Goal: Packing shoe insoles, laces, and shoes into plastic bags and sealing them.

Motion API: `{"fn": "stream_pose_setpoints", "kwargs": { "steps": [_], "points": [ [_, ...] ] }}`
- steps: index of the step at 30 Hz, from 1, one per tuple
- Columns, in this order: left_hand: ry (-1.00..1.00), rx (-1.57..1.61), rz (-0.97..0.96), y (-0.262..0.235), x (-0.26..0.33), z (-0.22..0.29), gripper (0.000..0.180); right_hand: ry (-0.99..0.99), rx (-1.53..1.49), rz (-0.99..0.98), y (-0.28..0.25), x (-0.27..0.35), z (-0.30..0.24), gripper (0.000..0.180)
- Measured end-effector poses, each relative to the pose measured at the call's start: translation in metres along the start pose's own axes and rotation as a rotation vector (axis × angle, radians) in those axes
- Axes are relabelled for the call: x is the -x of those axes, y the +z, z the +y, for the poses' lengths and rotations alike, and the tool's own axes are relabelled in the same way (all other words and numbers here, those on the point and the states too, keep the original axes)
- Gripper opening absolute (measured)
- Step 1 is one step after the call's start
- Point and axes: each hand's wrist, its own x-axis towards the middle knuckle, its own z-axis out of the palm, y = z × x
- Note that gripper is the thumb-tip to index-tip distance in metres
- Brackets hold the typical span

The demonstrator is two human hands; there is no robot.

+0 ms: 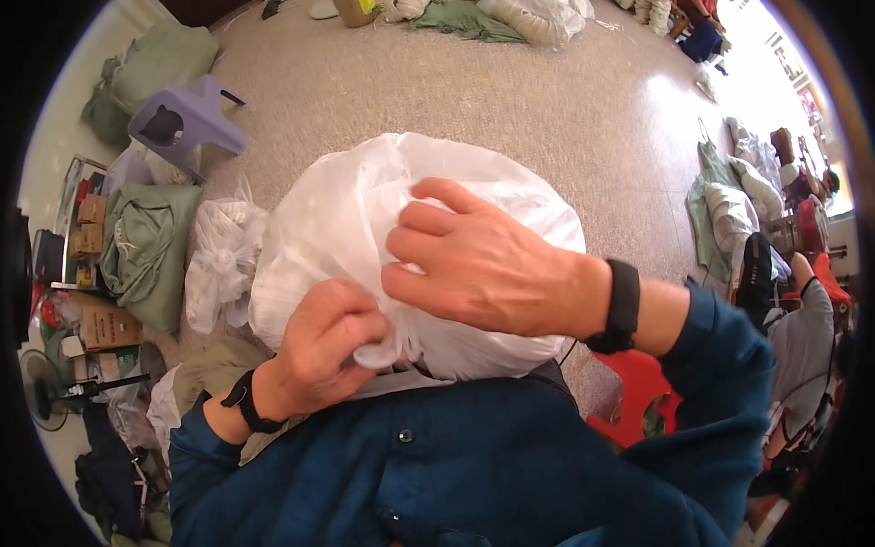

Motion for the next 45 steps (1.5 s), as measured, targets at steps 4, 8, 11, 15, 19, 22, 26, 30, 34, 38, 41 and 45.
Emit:
{"fn": "stream_pose_setpoints", "kwargs": {
  "steps": [4, 8, 11, 15, 19, 22, 26, 30, 34, 38, 41, 45],
  "points": [
    [-0.166, -0.092, -0.177, -0.002, -0.014, 0.002, 0.052, 0.523, -0.235, 0.451, -0.003, 0.039, -0.001, 0.042],
    [-0.179, -0.063, -0.216, -0.002, -0.017, -0.001, 0.032, 1.007, -0.279, 0.646, 0.044, 0.116, 0.008, 0.034],
    [-0.008, -0.216, -0.119, 0.017, -0.021, 0.003, 0.024, 1.26, -0.533, 0.587, 0.087, 0.174, -0.018, 0.033],
    [0.056, -0.342, -0.108, 0.018, -0.019, 0.005, 0.017, 1.416, -1.075, 0.609, 0.087, 0.169, -0.037, 0.042],
    [0.106, -0.288, -0.126, -0.003, -0.041, -0.006, 0.018, 1.388, -1.298, 0.604, 0.064, 0.155, -0.028, 0.047],
    [0.175, -0.304, 0.147, -0.04, -0.072, -0.034, 0.022, 1.14, -1.277, 0.693, 0.036, 0.153, -0.01, 0.056],
    [0.169, -0.282, 0.318, -0.134, -0.101, -0.101, 0.023, 0.881, -1.185, 0.925, -0.032, 0.111, 0.011, 0.06],
    [0.079, -0.252, 0.323, -0.201, -0.098, -0.089, 0.01, 1.012, -0.946, 0.903, -0.03, 0.122, 0.024, 0.047],
    [0.036, -0.264, 0.381, -0.25, -0.079, -0.088, 0.009, 1.146, -1.166, 0.838, -0.001, 0.127, 0.038, 0.032],
    [-0.093, -0.429, 0.397, -0.28, -0.029, -0.129, 0.009, 1.184, -1.159, 0.69, 0.027, 0.093, 0.047, 0.026],
    [-0.2, -0.703, 0.301, -0.283, 0.006, -0.155, 0.023, 1.191, -1.232, 0.484, 0.048, 0.069, 0.045, 0.023],
    [-0.153, -0.776, 0.365, -0.266, 0.049, -0.15, 0.029, 1.135, -1.174, 0.213, 0.078, 0.07, 0.052, 0.017]
  ]
}}
